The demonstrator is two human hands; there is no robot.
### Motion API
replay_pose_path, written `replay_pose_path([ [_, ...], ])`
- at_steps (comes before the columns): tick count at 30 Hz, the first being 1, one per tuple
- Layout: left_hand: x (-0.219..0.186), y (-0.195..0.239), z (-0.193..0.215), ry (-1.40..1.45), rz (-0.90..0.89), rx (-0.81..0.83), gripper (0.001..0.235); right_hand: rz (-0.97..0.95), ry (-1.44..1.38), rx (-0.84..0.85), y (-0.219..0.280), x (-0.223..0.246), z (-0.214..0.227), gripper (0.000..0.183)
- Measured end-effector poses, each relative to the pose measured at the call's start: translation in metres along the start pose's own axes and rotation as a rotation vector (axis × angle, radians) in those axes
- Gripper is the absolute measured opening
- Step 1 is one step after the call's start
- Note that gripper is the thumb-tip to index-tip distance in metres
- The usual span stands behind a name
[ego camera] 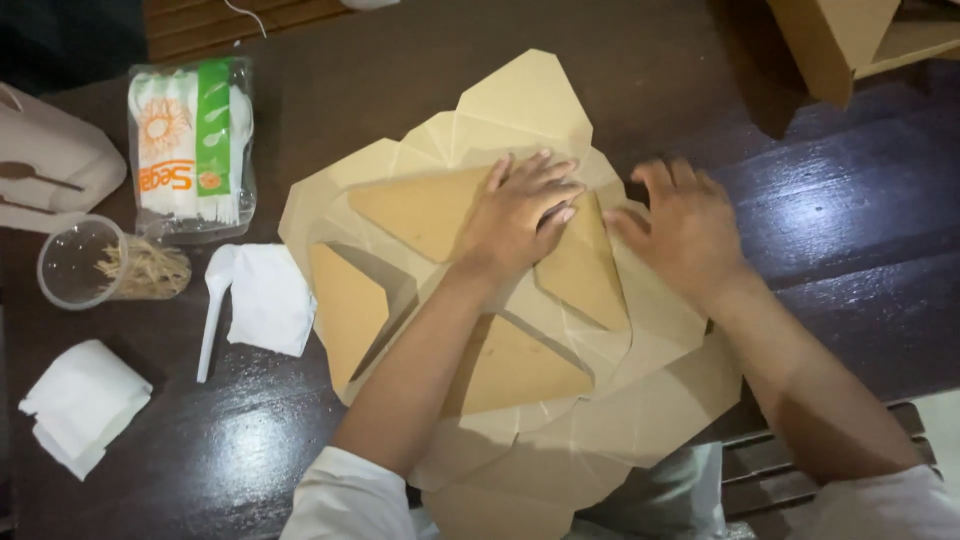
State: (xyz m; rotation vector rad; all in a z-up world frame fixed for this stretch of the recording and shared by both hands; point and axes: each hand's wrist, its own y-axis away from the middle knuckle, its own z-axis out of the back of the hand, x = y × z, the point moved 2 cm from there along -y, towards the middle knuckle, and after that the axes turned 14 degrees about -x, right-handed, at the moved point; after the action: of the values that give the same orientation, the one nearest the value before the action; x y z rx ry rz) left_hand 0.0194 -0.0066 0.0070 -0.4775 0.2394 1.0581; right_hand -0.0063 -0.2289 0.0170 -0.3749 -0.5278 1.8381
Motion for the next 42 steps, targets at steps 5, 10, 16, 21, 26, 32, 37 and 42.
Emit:
replay_pose_path([
  [5, -0.003, 0.0, 0.006, -0.004, 0.007, 0.061, 0.036, -0.265, -0.195, 0.374, 0.0, -0.009, 0.013, 0.057],
  [10, -0.005, -0.002, 0.009, 0.03, 0.009, 0.045, 0.036, -0.445, -0.39, 0.399, -0.014, -0.006, 0.038, 0.044],
  [16, -0.006, -0.002, 0.013, 0.02, 0.021, 0.056, 0.036, -0.266, -0.205, 0.194, -0.004, -0.003, 0.028, 0.044],
  [21, -0.003, -0.002, 0.007, 0.039, 0.034, 0.044, 0.032, -0.015, -0.38, 0.291, -0.005, 0.042, 0.032, 0.011],
  [26, -0.004, -0.003, 0.004, -0.006, -0.007, 0.034, 0.032, 0.21, -0.257, 0.171, 0.006, 0.021, -0.003, 0.021],
  [32, -0.004, -0.003, 0.005, -0.016, -0.001, 0.024, 0.032, 0.25, -0.307, 0.178, 0.002, 0.029, 0.008, 0.035],
  [37, -0.004, 0.0, 0.004, 0.025, 0.003, 0.027, 0.033, 0.326, -0.392, 0.077, 0.021, 0.042, -0.015, 0.038],
  [42, -0.004, 0.001, 0.005, 0.033, 0.035, 0.059, 0.033, 0.305, -0.144, 0.035, 0.036, 0.016, -0.065, 0.045],
])
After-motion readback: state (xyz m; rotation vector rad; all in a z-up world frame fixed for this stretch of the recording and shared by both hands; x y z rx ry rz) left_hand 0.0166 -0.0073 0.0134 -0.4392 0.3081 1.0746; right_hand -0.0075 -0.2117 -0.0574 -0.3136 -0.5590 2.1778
